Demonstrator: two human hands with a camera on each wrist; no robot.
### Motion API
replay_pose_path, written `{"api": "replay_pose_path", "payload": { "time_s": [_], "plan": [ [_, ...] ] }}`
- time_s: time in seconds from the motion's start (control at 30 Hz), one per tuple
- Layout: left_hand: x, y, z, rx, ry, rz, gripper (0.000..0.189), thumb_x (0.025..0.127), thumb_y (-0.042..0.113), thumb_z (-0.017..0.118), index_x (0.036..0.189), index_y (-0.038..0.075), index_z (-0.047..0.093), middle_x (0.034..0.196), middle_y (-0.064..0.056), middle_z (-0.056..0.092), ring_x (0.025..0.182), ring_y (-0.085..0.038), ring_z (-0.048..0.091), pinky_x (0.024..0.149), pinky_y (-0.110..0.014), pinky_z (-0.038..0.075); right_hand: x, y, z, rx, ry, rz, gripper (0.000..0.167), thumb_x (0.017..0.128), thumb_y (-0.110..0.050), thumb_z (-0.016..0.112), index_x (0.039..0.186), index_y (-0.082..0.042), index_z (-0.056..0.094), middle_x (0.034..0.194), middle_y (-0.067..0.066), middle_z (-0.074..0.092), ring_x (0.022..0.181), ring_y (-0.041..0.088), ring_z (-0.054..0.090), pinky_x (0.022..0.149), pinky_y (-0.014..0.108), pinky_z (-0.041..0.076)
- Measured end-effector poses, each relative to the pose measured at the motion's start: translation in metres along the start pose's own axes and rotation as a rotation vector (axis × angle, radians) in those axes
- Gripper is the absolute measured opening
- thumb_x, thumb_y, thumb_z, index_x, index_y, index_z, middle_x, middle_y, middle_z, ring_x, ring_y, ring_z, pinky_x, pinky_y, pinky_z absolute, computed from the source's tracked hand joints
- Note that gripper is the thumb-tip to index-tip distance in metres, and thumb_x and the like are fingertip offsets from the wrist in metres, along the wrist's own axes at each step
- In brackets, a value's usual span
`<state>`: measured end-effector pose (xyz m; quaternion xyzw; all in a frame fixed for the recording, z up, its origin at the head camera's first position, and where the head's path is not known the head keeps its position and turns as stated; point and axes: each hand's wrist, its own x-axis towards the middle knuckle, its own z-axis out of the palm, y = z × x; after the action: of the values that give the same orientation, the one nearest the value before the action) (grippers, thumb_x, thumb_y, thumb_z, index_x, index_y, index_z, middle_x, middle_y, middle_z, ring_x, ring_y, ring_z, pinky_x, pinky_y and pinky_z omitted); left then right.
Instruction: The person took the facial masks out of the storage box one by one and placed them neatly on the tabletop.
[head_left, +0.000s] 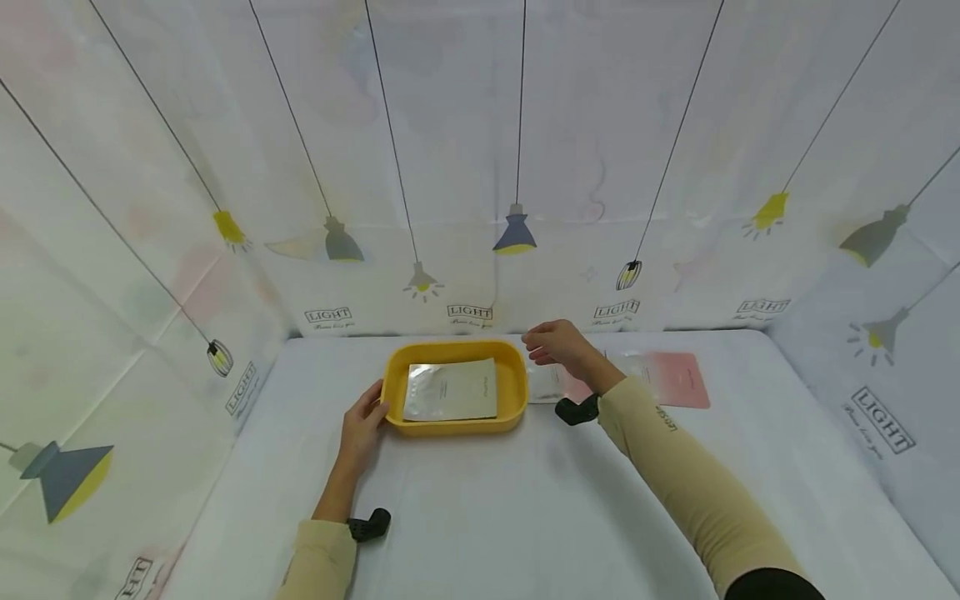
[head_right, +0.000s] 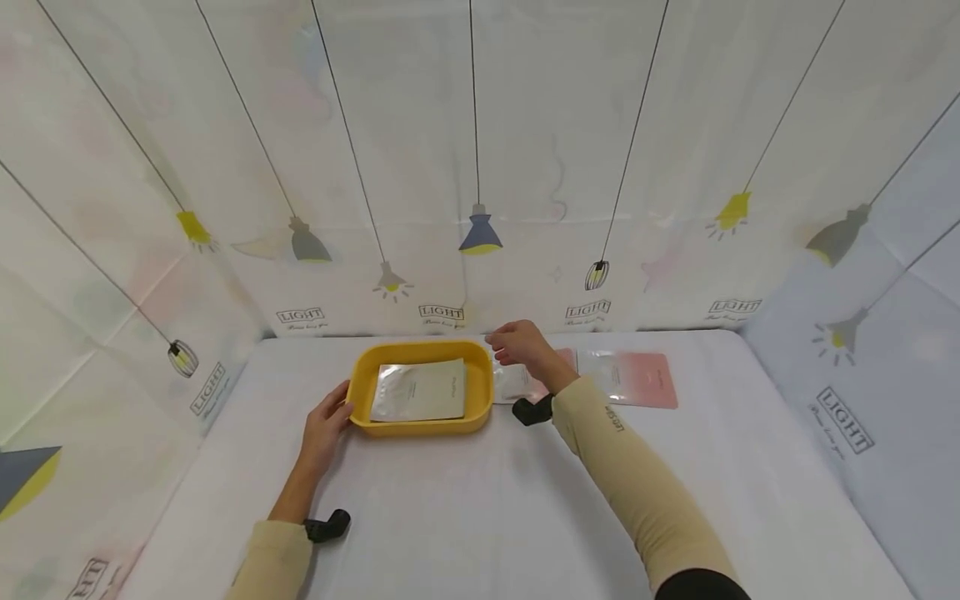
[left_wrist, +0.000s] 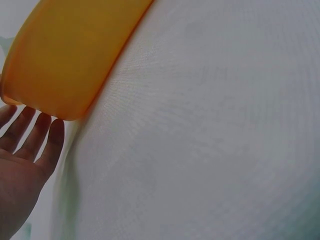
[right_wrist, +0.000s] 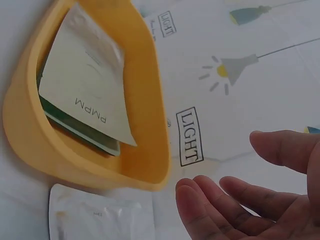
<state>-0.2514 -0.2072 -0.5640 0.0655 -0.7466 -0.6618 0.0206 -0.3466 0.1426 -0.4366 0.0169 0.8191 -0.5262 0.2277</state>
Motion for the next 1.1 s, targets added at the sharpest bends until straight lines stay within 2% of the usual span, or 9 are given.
{"api": "replay_pose_path", "payload": {
  "time_s": [0.17,0.33,0.53,0.67,0.83,0.93,1.0,1.1],
  "plan": [
    [-0.006,-0.004,-0.004,0.010,0.000,-0.007,0.049,0.101,0.017,0.051,0.148,0.012,0.041,0.152,-0.010,0.043,0.136,-0.026,0.047,0.094,-0.014,0.049,0.008,0.003,0.023,0.022,0.006,0.019,0.044,0.098,-0.025,0.057,0.133,0.001,0.052,0.130,0.021,0.057,0.117,0.037,0.059,0.101,0.043,0.051],
    [-0.011,-0.007,-0.006,0.013,-0.008,-0.003,0.050,0.101,0.018,0.052,0.148,0.012,0.041,0.152,-0.009,0.043,0.135,-0.026,0.047,0.092,-0.010,0.048,0.014,0.006,0.044,0.042,0.009,0.043,0.039,0.096,-0.022,0.059,0.127,0.002,0.055,0.124,0.021,0.060,0.106,0.032,0.062,0.094,0.037,0.055],
    [-0.007,-0.005,-0.004,-0.001,-0.007,0.013,0.049,0.101,0.016,0.050,0.149,0.011,0.040,0.152,-0.011,0.043,0.136,-0.028,0.047,0.090,-0.010,0.048,0.016,0.005,0.057,0.013,-0.005,0.020,0.043,0.095,-0.023,0.061,0.127,0.005,0.055,0.122,0.022,0.061,0.100,0.029,0.064,0.091,0.036,0.057],
    [-0.003,-0.002,-0.001,-0.005,0.005,0.032,0.049,0.101,0.016,0.050,0.149,0.011,0.040,0.152,-0.010,0.043,0.135,-0.027,0.047,0.089,-0.008,0.048,0.022,0.003,0.066,-0.036,-0.001,0.028,0.045,0.094,-0.024,0.062,0.127,0.006,0.055,0.118,0.021,0.060,0.095,0.028,0.064,0.090,0.037,0.057],
    [-0.002,-0.002,0.000,-0.007,0.005,0.028,0.048,0.101,0.014,0.049,0.148,0.011,0.040,0.152,-0.009,0.043,0.135,-0.026,0.047,0.089,-0.007,0.048,0.027,0.003,0.077,-0.131,0.020,0.102,0.042,0.092,-0.024,0.066,0.121,0.004,0.056,0.109,0.013,0.057,0.088,0.025,0.060,0.087,0.036,0.057],
    [-0.003,-0.001,0.001,-0.012,0.007,0.030,0.048,0.101,0.014,0.049,0.148,0.010,0.041,0.152,-0.010,0.043,0.136,-0.027,0.046,0.089,-0.007,0.048,0.029,0.004,0.083,-0.196,0.028,0.110,0.030,0.091,-0.022,0.066,0.105,0.003,0.056,0.091,0.008,0.052,0.075,0.020,0.053,0.076,0.032,0.056],
    [-0.003,0.000,0.001,-0.010,0.003,0.031,0.048,0.101,0.015,0.049,0.148,0.010,0.041,0.152,-0.010,0.043,0.136,-0.027,0.046,0.089,-0.007,0.047,0.030,0.006,0.086,-0.245,0.030,0.099,0.025,0.090,-0.020,0.066,0.096,0.001,0.054,0.081,0.006,0.046,0.068,0.019,0.048,0.066,0.028,0.051],
    [-0.005,0.001,0.002,-0.011,0.001,0.017,0.048,0.101,0.017,0.050,0.149,0.011,0.040,0.153,-0.009,0.042,0.137,-0.026,0.046,0.090,-0.007,0.047,0.030,0.008,0.090,-0.322,0.028,0.089,0.024,0.090,-0.019,0.066,0.094,-0.001,0.052,0.076,0.005,0.043,0.063,0.018,0.045,0.056,0.026,0.041]
  ]
}}
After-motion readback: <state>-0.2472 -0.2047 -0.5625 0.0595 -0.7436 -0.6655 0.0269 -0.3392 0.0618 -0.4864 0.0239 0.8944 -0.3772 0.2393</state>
